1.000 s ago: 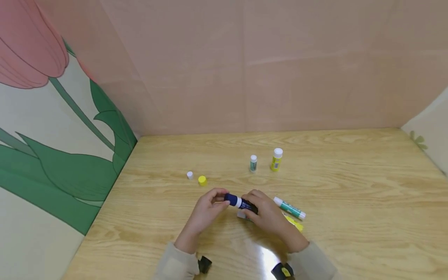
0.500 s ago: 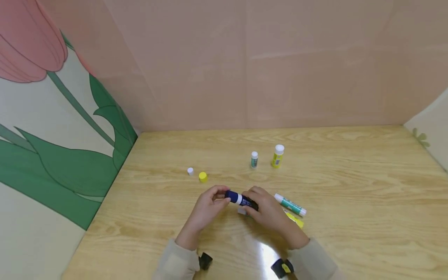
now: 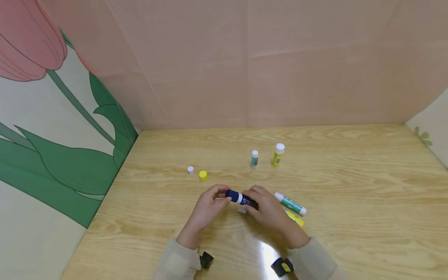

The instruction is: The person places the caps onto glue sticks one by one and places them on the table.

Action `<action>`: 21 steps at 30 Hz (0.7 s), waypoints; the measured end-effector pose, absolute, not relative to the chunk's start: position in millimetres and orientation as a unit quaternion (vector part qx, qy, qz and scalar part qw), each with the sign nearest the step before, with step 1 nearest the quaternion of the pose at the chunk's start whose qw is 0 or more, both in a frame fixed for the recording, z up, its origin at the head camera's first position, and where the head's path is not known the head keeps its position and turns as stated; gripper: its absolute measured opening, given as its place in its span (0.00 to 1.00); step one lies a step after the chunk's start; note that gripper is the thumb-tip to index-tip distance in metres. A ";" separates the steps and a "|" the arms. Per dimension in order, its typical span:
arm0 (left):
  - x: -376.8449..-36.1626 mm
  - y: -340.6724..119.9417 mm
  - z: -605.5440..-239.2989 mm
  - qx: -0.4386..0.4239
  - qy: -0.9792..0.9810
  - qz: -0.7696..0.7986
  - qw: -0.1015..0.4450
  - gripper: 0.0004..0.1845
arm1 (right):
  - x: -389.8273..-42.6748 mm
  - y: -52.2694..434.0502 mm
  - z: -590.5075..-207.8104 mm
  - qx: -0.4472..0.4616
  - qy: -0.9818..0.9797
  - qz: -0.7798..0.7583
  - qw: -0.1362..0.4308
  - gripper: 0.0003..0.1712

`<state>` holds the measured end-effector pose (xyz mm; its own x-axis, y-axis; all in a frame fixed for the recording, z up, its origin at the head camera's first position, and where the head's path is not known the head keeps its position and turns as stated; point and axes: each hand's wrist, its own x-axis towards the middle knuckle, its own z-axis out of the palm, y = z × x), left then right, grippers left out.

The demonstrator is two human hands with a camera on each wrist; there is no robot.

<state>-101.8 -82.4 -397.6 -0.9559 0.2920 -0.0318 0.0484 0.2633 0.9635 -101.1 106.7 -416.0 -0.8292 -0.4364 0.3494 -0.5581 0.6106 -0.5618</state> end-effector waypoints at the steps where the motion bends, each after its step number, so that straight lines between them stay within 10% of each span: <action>1: -101.7 -82.4 -397.4 0.107 0.790 0.596 0.103 0.14 | -101.0 106.7 -415.8 0.279 -0.893 0.341 0.089 0.15; 21: -97.8 -82.3 -397.8 0.119 0.811 0.563 0.103 0.16 | -99.9 110.1 -415.6 0.286 -0.899 0.325 0.067 0.17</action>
